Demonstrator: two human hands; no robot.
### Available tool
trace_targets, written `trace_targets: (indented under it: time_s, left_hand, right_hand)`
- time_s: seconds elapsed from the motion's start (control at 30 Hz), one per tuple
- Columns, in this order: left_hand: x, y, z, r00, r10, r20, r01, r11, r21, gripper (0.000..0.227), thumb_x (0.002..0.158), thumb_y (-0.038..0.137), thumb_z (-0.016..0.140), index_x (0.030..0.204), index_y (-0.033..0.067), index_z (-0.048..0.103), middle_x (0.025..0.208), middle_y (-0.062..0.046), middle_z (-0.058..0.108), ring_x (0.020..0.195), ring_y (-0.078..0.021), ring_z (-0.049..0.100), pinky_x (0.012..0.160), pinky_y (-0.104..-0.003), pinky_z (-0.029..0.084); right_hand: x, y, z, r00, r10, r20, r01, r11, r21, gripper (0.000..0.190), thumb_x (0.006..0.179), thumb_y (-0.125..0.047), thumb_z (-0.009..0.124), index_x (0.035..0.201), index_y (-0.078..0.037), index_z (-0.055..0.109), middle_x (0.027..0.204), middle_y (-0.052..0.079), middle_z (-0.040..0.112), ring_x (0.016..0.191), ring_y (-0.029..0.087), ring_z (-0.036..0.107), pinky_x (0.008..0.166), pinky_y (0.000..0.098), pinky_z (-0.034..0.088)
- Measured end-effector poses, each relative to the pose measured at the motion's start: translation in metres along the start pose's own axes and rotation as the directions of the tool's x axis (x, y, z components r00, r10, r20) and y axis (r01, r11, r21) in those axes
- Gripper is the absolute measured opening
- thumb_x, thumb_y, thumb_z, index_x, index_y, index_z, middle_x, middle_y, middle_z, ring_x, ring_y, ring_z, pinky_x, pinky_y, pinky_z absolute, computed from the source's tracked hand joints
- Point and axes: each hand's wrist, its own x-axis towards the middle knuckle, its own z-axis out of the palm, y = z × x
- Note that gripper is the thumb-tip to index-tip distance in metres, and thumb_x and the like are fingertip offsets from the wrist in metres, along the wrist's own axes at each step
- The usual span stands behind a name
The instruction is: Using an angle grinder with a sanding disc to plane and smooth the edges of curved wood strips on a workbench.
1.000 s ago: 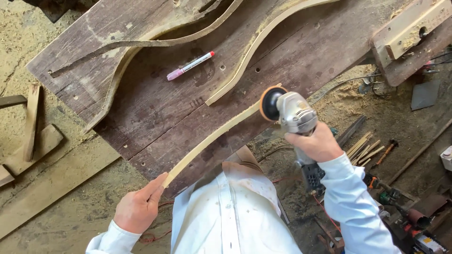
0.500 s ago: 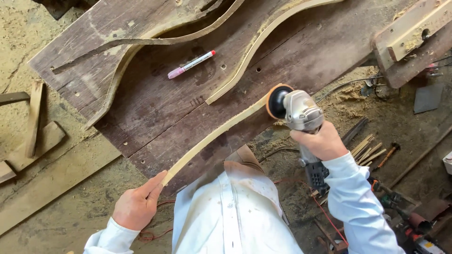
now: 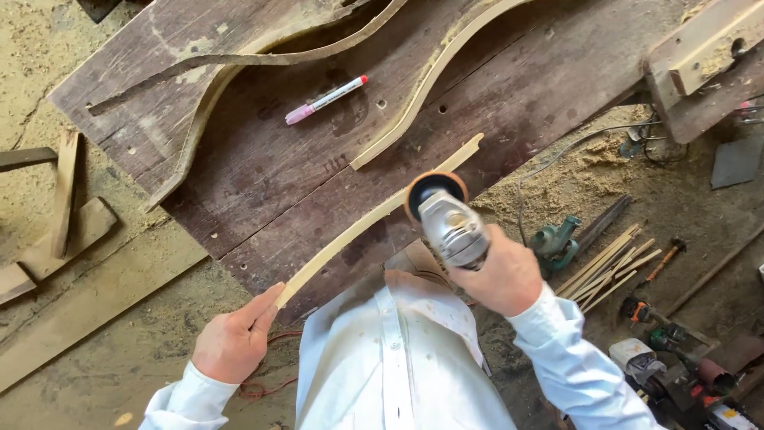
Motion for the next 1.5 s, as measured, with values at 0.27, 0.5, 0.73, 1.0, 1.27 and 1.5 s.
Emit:
trace_targets:
  time_s: [0.27, 0.5, 0.73, 1.0, 1.27, 1.5]
  left_hand:
    - [0.000, 0.000, 0.004, 0.988, 0.135, -0.079, -0.138, 0.989, -0.043, 0.042, 0.095, 0.025, 0.065, 0.135, 0.0374, 0.068, 0.042, -0.002, 0.038, 0.043, -0.0240, 0.024, 0.040, -0.043, 0.027]
    - [0.001, 0.001, 0.002, 0.998, 0.062, -0.029, -0.063, 0.998, -0.026, 0.040, 0.096, 0.031, 0.061, 0.134, 0.0404, 0.068, 0.042, -0.002, 0.044, 0.041, -0.0253, 0.028, 0.039, -0.042, 0.029]
    - [-0.001, 0.014, 0.009, 0.967, 0.183, -0.178, -0.161, 0.978, 0.129, 0.042, 0.096, 0.029, 0.067, 0.137, 0.0313, 0.064, 0.051, 0.000, 0.051, 0.038, -0.0207, 0.040, 0.035, -0.039, 0.037]
    - [0.033, 0.041, 0.046, 0.806, 0.385, -0.449, -0.275, 0.916, 0.292, 0.042, 0.102, 0.028, 0.067, 0.138, 0.0080, 0.057, 0.074, -0.003, 0.055, 0.060, -0.0180, 0.050, 0.048, -0.032, 0.044]
    - [0.042, 0.053, 0.058, 0.672, 0.328, -0.664, -0.214, 0.944, 0.250, 0.029, 0.104, 0.012, 0.059, 0.132, 0.0190, 0.065, 0.091, -0.001, 0.059, 0.072, -0.0254, 0.054, 0.057, -0.039, 0.036]
    - [0.045, 0.023, 0.074, 0.626, 0.317, -0.713, -0.224, 0.948, 0.226, 0.037, 0.103, 0.011, 0.067, 0.131, 0.0343, 0.060, 0.105, -0.001, 0.052, 0.082, -0.0237, 0.049, 0.068, -0.040, 0.035]
  right_hand:
    - [0.008, 0.001, -0.026, 0.982, 0.188, 0.000, -0.187, 0.979, 0.084, 0.062, 0.070, -0.040, 0.086, 0.114, -0.002, 0.064, 0.093, 0.012, 0.077, 0.072, 0.026, 0.075, 0.070, 0.0357, 0.062]
    - [-0.002, -0.044, 0.004, 0.969, 0.157, 0.190, -0.156, 0.988, -0.021, 0.085, 0.054, -0.084, 0.076, 0.097, -0.013, 0.058, 0.079, 0.006, 0.074, 0.065, 0.030, 0.071, 0.063, 0.0430, 0.053]
    - [0.000, -0.015, -0.040, 0.961, 0.265, 0.075, -0.270, 0.961, 0.057, 0.063, 0.072, -0.040, 0.083, 0.122, -0.007, 0.064, 0.105, 0.011, 0.078, 0.088, 0.026, 0.077, 0.084, 0.0368, 0.062]
    - [-0.029, 0.012, -0.061, 0.881, 0.464, -0.093, -0.417, 0.854, 0.310, 0.048, 0.072, -0.022, 0.085, 0.111, 0.003, 0.073, 0.099, 0.016, 0.075, 0.089, 0.028, 0.072, 0.080, 0.0381, 0.057]
    - [-0.061, 0.026, -0.038, 0.895, 0.439, -0.073, -0.371, 0.826, 0.425, 0.038, 0.072, -0.019, 0.087, 0.104, 0.000, 0.078, 0.096, 0.010, 0.077, 0.091, 0.022, 0.071, 0.084, 0.0369, 0.054]
    - [-0.079, 0.038, -0.026, 0.870, 0.485, -0.089, -0.391, 0.788, 0.476, 0.047, 0.071, -0.020, 0.087, 0.112, -0.001, 0.074, 0.103, 0.010, 0.076, 0.097, 0.021, 0.068, 0.088, 0.0365, 0.053]
